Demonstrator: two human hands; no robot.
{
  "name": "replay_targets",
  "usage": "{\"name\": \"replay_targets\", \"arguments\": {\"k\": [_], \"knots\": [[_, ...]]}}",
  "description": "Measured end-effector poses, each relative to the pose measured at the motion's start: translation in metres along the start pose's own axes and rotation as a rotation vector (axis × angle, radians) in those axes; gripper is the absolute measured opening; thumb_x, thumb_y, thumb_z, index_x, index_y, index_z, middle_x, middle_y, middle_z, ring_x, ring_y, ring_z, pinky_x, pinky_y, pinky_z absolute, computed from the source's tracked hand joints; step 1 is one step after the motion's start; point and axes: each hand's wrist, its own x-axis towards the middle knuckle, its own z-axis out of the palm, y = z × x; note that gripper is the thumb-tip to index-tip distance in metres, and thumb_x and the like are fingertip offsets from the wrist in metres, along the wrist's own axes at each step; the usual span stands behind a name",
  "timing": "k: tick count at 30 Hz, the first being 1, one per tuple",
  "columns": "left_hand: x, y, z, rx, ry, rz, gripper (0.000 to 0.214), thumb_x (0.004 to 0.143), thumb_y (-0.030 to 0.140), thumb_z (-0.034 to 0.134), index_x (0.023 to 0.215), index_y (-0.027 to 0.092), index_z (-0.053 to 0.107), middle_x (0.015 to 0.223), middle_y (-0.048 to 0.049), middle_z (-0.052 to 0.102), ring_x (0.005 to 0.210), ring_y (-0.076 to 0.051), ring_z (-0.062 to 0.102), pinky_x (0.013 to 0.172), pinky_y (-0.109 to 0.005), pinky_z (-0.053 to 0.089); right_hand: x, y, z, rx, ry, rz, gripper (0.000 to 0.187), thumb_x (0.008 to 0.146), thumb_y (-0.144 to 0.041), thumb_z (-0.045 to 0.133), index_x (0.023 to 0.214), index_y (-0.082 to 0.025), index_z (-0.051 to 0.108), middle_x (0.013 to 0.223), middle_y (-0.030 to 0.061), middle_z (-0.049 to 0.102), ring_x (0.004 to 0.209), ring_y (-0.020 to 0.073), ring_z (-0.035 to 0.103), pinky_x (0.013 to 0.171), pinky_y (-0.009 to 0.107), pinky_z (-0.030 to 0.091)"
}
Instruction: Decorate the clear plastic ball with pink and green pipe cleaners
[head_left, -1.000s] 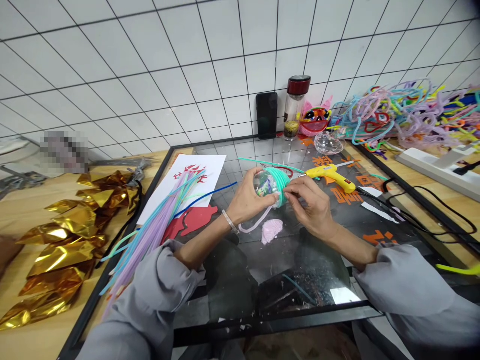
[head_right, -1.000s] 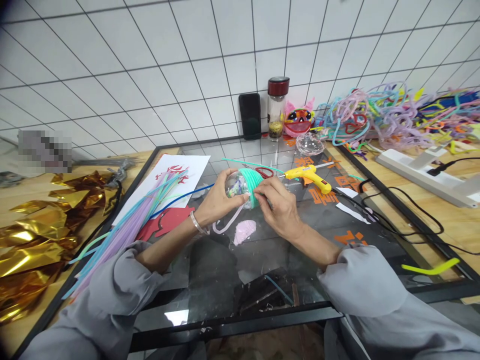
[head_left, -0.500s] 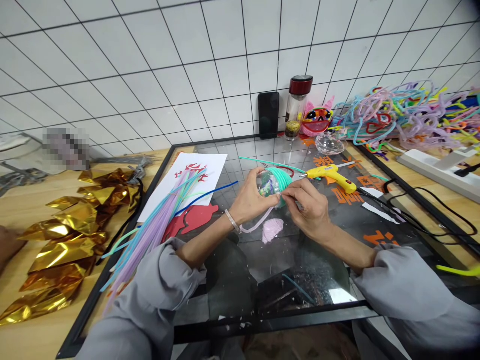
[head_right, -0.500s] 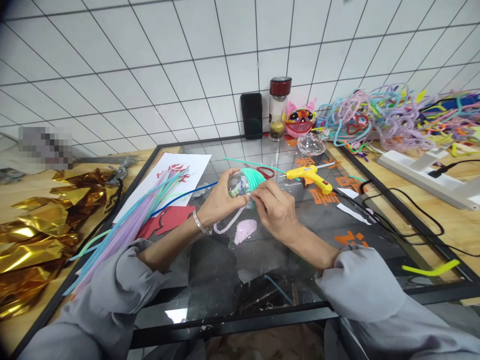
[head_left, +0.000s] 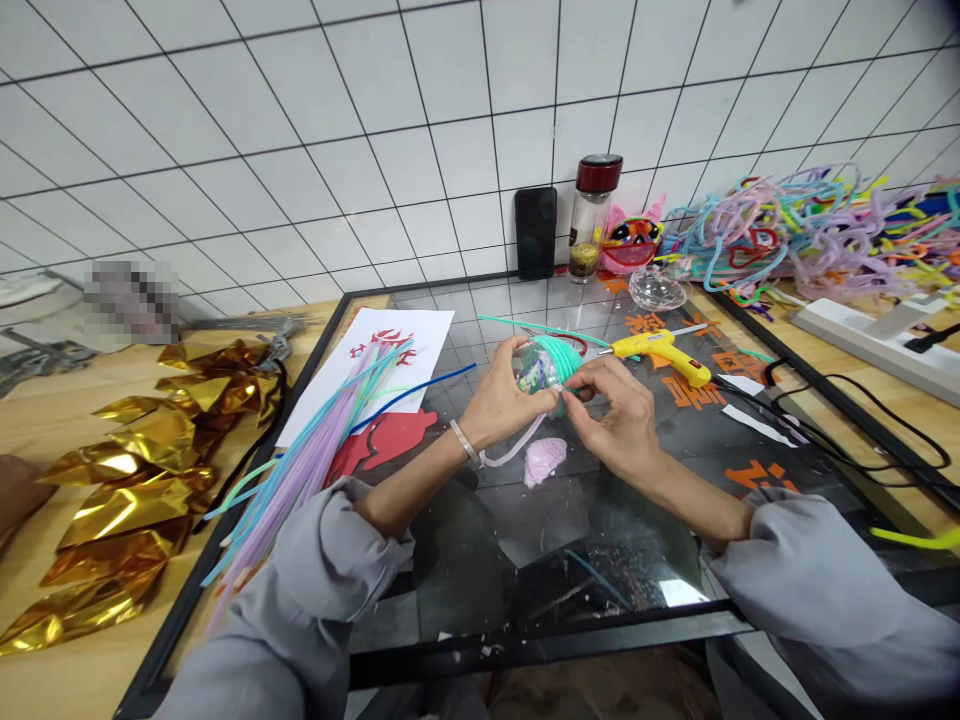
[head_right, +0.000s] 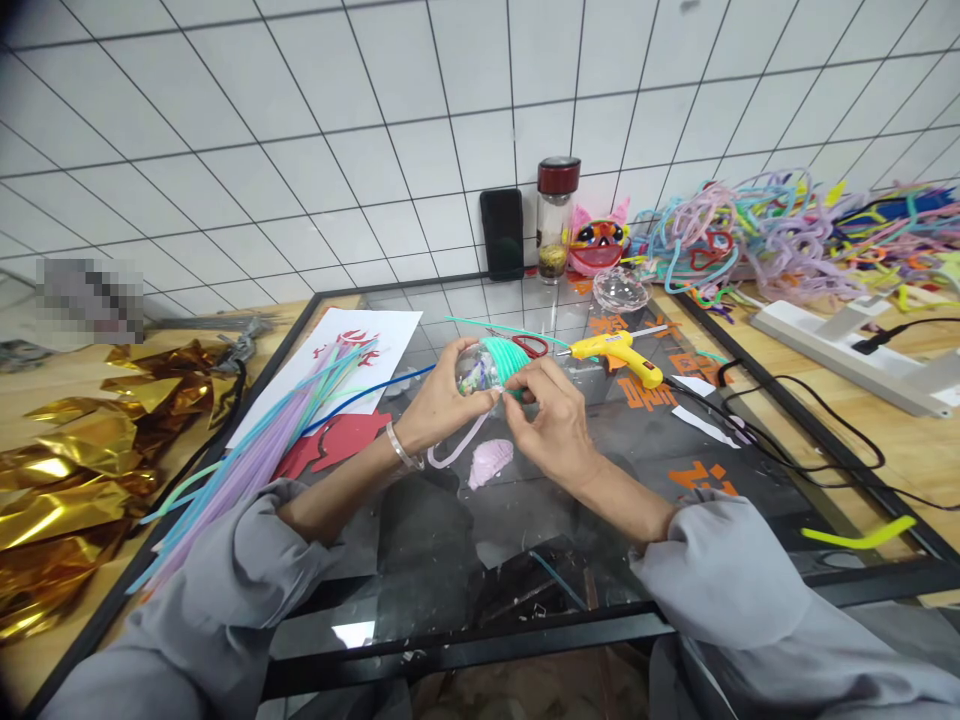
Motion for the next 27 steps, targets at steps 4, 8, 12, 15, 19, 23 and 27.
{"name": "replay_targets", "arguments": {"k": [4, 8, 12, 15, 19, 23, 27], "knots": [[-0.0004, 0.0020, -0.0001, 0.009, 0.001, -0.010, 0.069, 0.067, 0.031, 0.070, 0.128, 0.015, 0.042, 0.137, -0.0158, 0.051, 0.125, -0.030, 0.051, 0.109, -0.045, 0.039, -0.0001, -0.0018, 0.0002, 0.041, 0.001, 0.106, 0.009, 0.081, -0.013, 0.060, 0.073, -0.019, 0.061, 0.071, 0.0016, 0.060, 0.063, 0.0141, 0.056, 0.059, 0.029, 0.049], [-0.0004, 0.0009, 0.0002, 0.013, 0.004, -0.010, 0.070, 0.067, 0.029, 0.070, 0.129, 0.015, 0.042, 0.137, -0.0153, 0.051, 0.126, -0.030, 0.051, 0.109, -0.045, 0.039, -0.0005, -0.0023, 0.0013, 0.122, 0.010, 0.256, 0.010, 0.078, -0.015, 0.062, 0.068, -0.019, 0.062, 0.069, 0.0015, 0.061, 0.063, 0.0140, 0.058, 0.059, 0.028, 0.049], [-0.0002, 0.0000, -0.0002, 0.014, -0.001, -0.017, 0.070, 0.067, 0.028, 0.070, 0.130, 0.015, 0.041, 0.137, -0.0153, 0.051, 0.125, -0.030, 0.051, 0.110, -0.045, 0.039, 0.0019, 0.0012, 0.0013, 0.286, 0.008, 0.404, 0.010, 0.073, -0.021, 0.066, 0.064, -0.018, 0.063, 0.067, 0.0008, 0.061, 0.062, 0.0130, 0.057, 0.058, 0.027, 0.047], [-0.0003, 0.0006, -0.0008, 0.011, -0.007, -0.024, 0.069, 0.067, 0.029, 0.070, 0.129, 0.015, 0.042, 0.136, -0.0155, 0.051, 0.124, -0.030, 0.052, 0.109, -0.046, 0.039, 0.0051, 0.0045, 0.0002, 0.431, -0.009, 0.540, 0.013, 0.070, -0.026, 0.070, 0.064, -0.017, 0.064, 0.065, 0.0001, 0.060, 0.057, 0.0114, 0.055, 0.054, 0.026, 0.045], [-0.0003, 0.0007, -0.0010, -0.005, -0.001, -0.011, 0.068, 0.067, 0.027, 0.072, 0.128, 0.018, 0.043, 0.135, -0.0140, 0.052, 0.124, -0.030, 0.052, 0.109, -0.045, 0.039, 0.0077, 0.0058, -0.0011, 0.485, -0.012, 0.628, 0.013, 0.066, -0.026, 0.073, 0.063, -0.016, 0.065, 0.064, -0.0002, 0.059, 0.056, 0.0104, 0.053, 0.053, 0.025, 0.043], [-0.0003, -0.0001, -0.0003, 0.003, 0.000, -0.002, 0.069, 0.067, 0.028, 0.071, 0.129, 0.017, 0.042, 0.136, -0.0144, 0.052, 0.125, -0.030, 0.051, 0.110, -0.046, 0.039, 0.0079, 0.0040, -0.0005, 0.463, 0.004, 0.611, 0.012, 0.065, -0.025, 0.072, 0.062, -0.016, 0.065, 0.063, -0.0001, 0.059, 0.056, 0.0106, 0.053, 0.054, 0.026, 0.043], [-0.0005, 0.0001, 0.0003, 0.009, 0.002, 0.009, 0.068, 0.068, 0.028, 0.071, 0.129, 0.018, 0.042, 0.136, -0.0139, 0.052, 0.124, -0.029, 0.051, 0.110, -0.046, 0.039, 0.0073, 0.0024, 0.0005, 0.414, 0.011, 0.588, 0.013, 0.067, -0.026, 0.070, 0.062, -0.016, 0.063, 0.064, -0.0002, 0.058, 0.055, 0.0104, 0.053, 0.054, 0.026, 0.043]]}}
